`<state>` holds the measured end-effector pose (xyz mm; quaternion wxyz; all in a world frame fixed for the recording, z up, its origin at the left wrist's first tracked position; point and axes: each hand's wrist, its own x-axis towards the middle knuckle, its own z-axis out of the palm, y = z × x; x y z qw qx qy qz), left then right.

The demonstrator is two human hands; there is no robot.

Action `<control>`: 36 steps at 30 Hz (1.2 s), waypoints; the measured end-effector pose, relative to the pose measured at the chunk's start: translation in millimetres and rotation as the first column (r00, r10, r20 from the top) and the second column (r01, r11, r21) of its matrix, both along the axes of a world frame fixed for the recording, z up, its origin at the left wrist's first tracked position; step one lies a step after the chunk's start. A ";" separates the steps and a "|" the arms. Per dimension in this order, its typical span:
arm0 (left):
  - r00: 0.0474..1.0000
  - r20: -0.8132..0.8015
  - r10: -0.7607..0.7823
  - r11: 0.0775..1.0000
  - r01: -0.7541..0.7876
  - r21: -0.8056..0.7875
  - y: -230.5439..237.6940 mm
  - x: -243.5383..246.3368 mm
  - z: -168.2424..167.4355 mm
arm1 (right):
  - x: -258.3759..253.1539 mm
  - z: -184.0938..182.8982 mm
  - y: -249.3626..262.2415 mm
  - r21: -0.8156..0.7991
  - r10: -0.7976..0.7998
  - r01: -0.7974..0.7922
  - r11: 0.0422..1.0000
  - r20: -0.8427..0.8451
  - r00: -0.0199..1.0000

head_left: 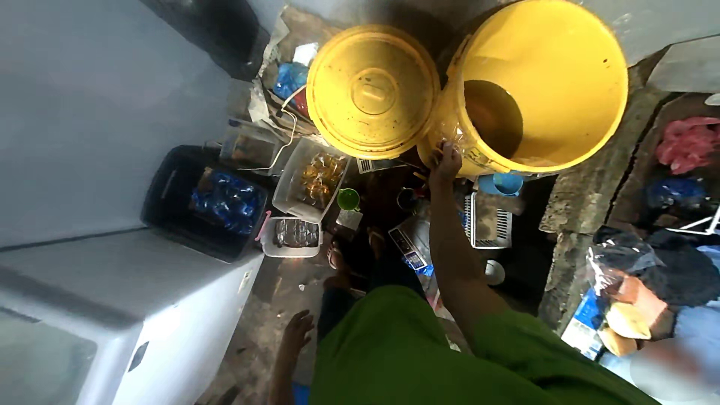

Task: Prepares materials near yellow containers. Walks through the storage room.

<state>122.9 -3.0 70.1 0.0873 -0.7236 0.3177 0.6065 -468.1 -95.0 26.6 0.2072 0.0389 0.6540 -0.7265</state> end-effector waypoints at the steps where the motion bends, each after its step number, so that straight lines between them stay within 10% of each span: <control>1: 1.000 0.001 -0.003 1.000 0.003 -0.001 -1.5 -0.8 -0.3 | 2.8 5.6 1.4 -0.004 -0.015 0.015 1.000 0.001 1.000; 12: 0.999 -0.043 0.001 1.000 -0.001 -0.002 -4.4 -15.8 -16.2 | 12.6 134.0 54.0 0.259 0.169 -0.092 0.962 -0.292 0.941; 21: 0.992 -0.110 0.061 0.997 -0.064 -0.030 -1.9 -18.2 -32.3 | -67.8 146.2 102.4 0.306 0.223 -0.074 0.949 -0.488 0.844; 30: 0.994 -0.086 0.074 0.997 -0.074 -0.005 -2.0 -20.9 -36.0 | -39.2 103.4 192.8 0.192 -0.393 0.475 0.859 -0.346 0.852; 36: 0.997 -0.081 -0.019 1.000 0.019 -0.006 -12.1 -23.5 -32.5 | -5.5 60.2 221.2 0.331 -0.275 0.177 0.927 0.278 0.921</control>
